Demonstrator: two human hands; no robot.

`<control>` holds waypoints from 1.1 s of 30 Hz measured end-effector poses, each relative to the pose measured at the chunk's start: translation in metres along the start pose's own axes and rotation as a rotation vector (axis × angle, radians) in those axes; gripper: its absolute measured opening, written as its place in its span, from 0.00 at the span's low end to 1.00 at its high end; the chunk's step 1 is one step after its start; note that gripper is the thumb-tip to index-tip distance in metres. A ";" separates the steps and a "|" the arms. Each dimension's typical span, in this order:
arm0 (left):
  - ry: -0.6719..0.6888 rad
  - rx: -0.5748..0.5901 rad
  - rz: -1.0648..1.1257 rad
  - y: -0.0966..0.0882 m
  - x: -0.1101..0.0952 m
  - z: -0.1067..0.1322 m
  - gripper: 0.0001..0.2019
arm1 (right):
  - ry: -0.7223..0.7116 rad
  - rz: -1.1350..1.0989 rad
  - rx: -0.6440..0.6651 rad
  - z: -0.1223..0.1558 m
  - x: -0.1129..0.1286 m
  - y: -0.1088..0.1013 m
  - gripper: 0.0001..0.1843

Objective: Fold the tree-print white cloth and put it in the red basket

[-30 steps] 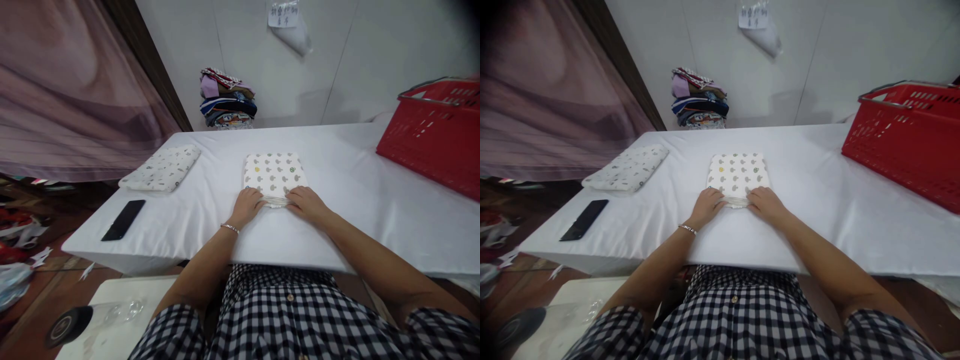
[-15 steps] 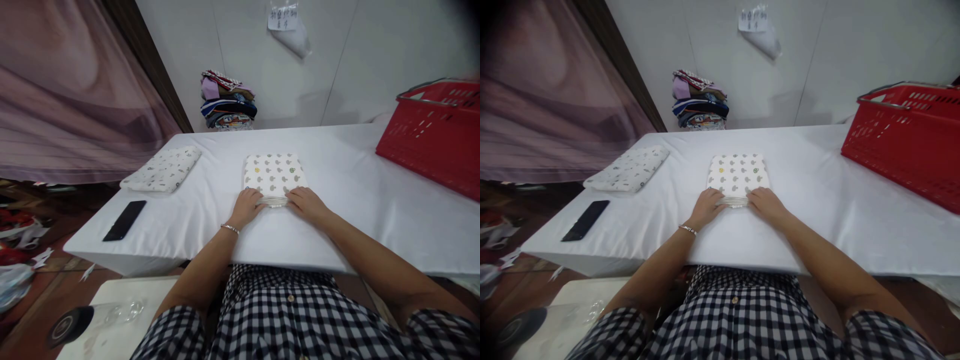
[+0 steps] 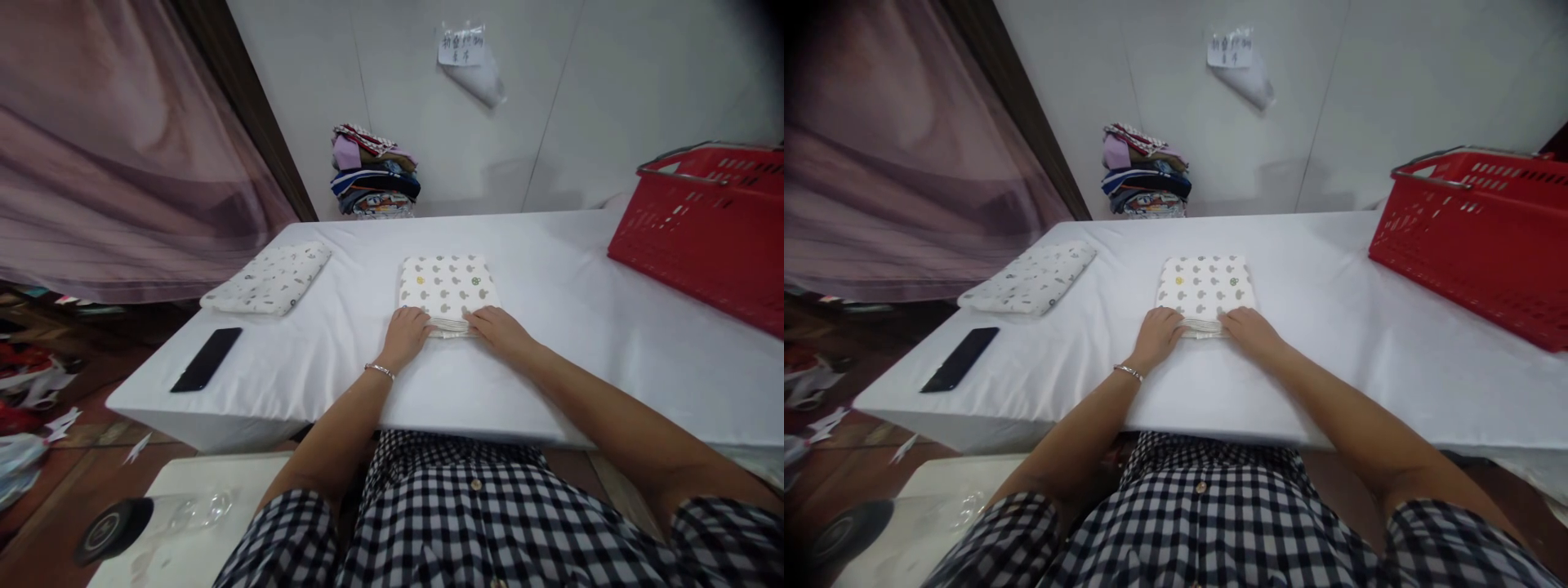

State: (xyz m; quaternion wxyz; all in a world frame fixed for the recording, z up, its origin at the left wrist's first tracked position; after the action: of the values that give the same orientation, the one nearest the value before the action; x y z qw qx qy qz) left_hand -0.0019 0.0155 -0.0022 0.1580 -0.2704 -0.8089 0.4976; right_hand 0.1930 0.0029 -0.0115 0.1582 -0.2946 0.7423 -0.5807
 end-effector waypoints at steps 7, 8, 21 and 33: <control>0.103 0.045 -0.003 0.003 0.001 0.009 0.13 | 0.014 0.015 0.014 0.002 0.004 -0.003 0.20; 0.111 0.046 -0.007 0.003 0.001 0.010 0.15 | 0.017 0.017 0.013 0.002 0.004 -0.003 0.20; 0.143 0.016 -0.044 -0.003 0.006 0.003 0.11 | -0.038 0.005 -0.003 0.007 0.002 -0.002 0.21; 0.103 0.150 -0.045 0.015 0.017 0.015 0.19 | -0.058 0.090 -0.110 0.022 -0.013 0.016 0.23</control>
State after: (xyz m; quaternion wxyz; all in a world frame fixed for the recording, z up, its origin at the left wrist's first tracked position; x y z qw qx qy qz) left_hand -0.0189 0.0207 -0.0227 0.2305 -0.2647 -0.7661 0.5384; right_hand 0.2119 -0.0037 -0.0348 0.1889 -0.2859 0.7808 -0.5224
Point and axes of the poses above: each hand's wrist, its own z-axis away from the middle knuckle, its own y-axis out of the palm, x = y × z, the point moved 5 cm from there along -z, towards the middle knuckle, and after that the axes turned 6 degrees about -z, right-handed, at the moved point
